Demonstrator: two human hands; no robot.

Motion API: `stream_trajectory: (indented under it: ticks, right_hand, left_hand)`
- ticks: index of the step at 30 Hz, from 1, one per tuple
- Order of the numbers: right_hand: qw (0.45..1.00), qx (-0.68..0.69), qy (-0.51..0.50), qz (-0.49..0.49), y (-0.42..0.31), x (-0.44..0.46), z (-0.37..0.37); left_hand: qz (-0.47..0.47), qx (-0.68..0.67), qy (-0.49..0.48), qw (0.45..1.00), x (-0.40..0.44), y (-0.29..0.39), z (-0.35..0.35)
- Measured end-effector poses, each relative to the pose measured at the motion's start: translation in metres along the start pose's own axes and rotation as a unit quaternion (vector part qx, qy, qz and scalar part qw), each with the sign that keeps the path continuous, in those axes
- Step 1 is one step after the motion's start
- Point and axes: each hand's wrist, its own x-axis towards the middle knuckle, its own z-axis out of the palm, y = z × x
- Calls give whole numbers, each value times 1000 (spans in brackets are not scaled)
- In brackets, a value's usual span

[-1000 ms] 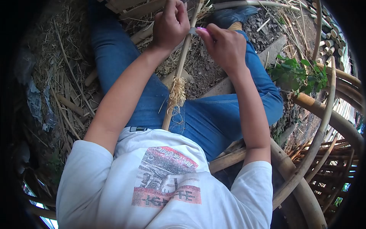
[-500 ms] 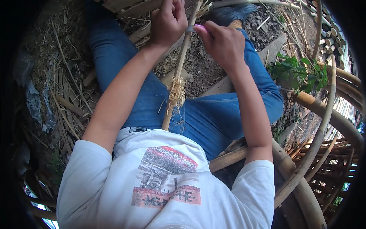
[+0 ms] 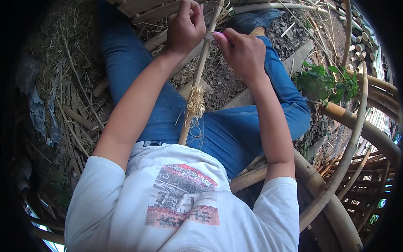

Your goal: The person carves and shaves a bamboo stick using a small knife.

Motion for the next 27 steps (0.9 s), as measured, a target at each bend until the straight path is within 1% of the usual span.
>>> stream_trajectory:
  ticks: [3,6,9,12,18,21,24,27]
  right_hand:
    - [1000,-10,-8,-3,1,4,-2]
    - [999,-37,-14,-20,-2,4,-8]
    - [999,-2,-41,-8,-6,-4,-8]
    - [999,4,-49,3,-19,-13,-13]
    - [999,7,-40,-3,-24,-17,-15]
    - [998,22,-62,7,-28,-26,-16]
    - [996,41,-72,31,-37,-40,-19]
    - [996,45,-65,43,-41,-44,-18]
  left_hand:
    - [14,-17,26,999,2,-1,3]
    - [-13,-15,25,999,-5,1,1]
    - [-13,-12,11,1000,-14,0,-5]
    - [20,-28,30,999,-23,3,-12]
    - [0,-21,21,1000,-28,6,-16]
    - [0,-25,14,1000,-37,10,-22]
    - [-19,-26,-8,999,-48,18,-30]
    - [-1,-31,-16,999,-49,16,-31]
